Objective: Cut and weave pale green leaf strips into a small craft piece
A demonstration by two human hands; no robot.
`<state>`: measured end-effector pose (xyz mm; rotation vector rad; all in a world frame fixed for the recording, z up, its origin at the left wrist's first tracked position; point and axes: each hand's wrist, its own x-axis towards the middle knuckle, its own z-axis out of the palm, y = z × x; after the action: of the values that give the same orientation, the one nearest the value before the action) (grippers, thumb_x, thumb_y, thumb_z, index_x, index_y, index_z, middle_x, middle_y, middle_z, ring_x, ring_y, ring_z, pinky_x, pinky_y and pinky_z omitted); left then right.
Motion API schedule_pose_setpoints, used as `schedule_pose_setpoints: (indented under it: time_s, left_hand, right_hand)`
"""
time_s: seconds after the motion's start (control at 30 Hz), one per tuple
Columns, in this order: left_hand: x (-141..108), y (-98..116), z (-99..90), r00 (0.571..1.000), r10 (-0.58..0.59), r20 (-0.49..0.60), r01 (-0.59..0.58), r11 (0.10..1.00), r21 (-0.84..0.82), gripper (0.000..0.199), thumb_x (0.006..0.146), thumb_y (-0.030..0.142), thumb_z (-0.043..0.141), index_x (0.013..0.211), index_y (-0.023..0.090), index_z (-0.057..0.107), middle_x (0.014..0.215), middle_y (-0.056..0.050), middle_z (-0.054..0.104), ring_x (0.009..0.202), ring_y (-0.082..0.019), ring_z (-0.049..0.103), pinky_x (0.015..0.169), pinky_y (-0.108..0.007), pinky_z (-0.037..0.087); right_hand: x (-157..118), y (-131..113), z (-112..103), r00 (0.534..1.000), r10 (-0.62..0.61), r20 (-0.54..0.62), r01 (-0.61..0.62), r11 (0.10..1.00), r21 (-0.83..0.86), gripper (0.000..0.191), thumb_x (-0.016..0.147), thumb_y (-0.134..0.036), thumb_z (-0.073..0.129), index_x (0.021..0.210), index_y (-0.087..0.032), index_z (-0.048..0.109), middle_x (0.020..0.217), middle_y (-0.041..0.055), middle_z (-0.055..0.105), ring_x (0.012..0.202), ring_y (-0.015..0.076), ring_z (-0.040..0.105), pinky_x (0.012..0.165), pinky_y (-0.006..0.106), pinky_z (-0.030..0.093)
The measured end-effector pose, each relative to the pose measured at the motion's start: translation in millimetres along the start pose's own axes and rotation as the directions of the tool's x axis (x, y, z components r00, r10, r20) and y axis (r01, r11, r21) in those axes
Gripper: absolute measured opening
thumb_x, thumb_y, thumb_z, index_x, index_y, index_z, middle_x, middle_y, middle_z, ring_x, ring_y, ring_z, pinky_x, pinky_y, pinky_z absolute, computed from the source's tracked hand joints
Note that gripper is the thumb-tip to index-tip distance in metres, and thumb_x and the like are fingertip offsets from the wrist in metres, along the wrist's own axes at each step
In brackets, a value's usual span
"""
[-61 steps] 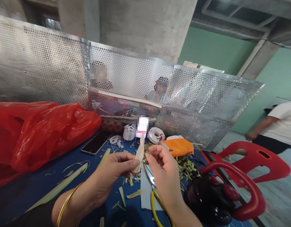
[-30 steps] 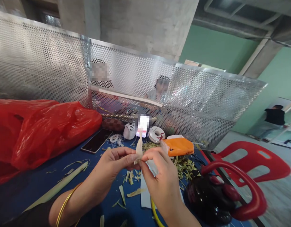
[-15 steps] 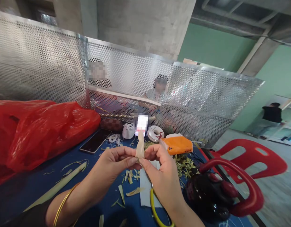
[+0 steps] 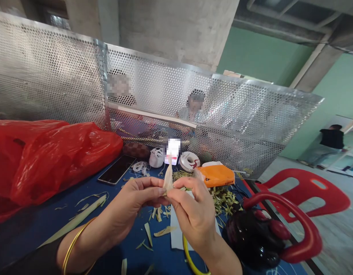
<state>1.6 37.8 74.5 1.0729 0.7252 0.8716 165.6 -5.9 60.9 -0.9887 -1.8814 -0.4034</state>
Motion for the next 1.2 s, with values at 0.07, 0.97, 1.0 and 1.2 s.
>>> schedule_pose_setpoints:
  time_s: [0.07, 0.97, 1.0, 1.2]
  left_hand:
    - [0.2, 1.1, 0.0, 1.0, 0.001, -0.002, -0.001, 1.0, 0.022, 0.014, 0.067, 0.023, 0.07, 0.075, 0.012, 0.069, 0.069, -0.005, 0.069, 0.067, -0.014, 0.064, 0.068, -0.023, 0.044]
    - [-2.5, -2.8, 5.3, 0.982, 0.171, 0.075, -0.179, 0.976, 0.12, 0.018, 0.069, 0.025, 0.072, 0.084, 0.015, 0.071, 0.082, -0.007, 0.075, 0.08, -0.021, 0.068, 0.076, -0.03, 0.051]
    - [-2.0, -2.9, 5.5, 0.984, 0.16, 0.083, -0.169, 0.979, 0.11, 0.019, 0.067, 0.025, 0.074, 0.083, 0.015, 0.071, 0.083, -0.007, 0.075, 0.081, -0.021, 0.068, 0.077, -0.03, 0.051]
    - [0.6, -5.4, 5.4, 0.984, 0.173, 0.038, -0.176, 0.977, 0.119, 0.015, 0.071, 0.026, 0.073, 0.082, 0.016, 0.07, 0.078, -0.005, 0.074, 0.075, -0.018, 0.068, 0.074, -0.028, 0.052]
  right_hand:
    - [-0.2, 0.3, 1.6, 1.0, 0.001, -0.003, -0.001, 1.0, 0.001, 0.02, 0.083, -0.002, 0.061, 0.091, -0.021, 0.065, 0.095, 0.0047, 0.058, 0.085, 0.017, 0.059, 0.073, 0.031, 0.049]
    - [6.0, -13.8, -0.3, 0.896, 0.44, 0.053, -0.443, 0.888, 0.122, 0.005, 0.085, -0.021, 0.059, 0.09, -0.023, 0.057, 0.085, 0.0021, 0.065, 0.079, 0.0188, 0.064, 0.072, 0.032, 0.053]
    - [6.6, -14.0, -0.5, 0.88, 0.471, 0.064, -0.475, 0.869, 0.138, 0.009, 0.085, -0.021, 0.059, 0.093, -0.023, 0.057, 0.084, 0.0017, 0.066, 0.077, 0.0187, 0.065, 0.071, 0.031, 0.054]
    - [6.9, -13.9, 0.4, 0.809, 0.58, 0.095, -0.582, 0.772, 0.255, 0.013, 0.081, -0.019, 0.063, 0.093, -0.024, 0.06, 0.079, -0.0007, 0.069, 0.072, 0.0164, 0.066, 0.066, 0.027, 0.056]
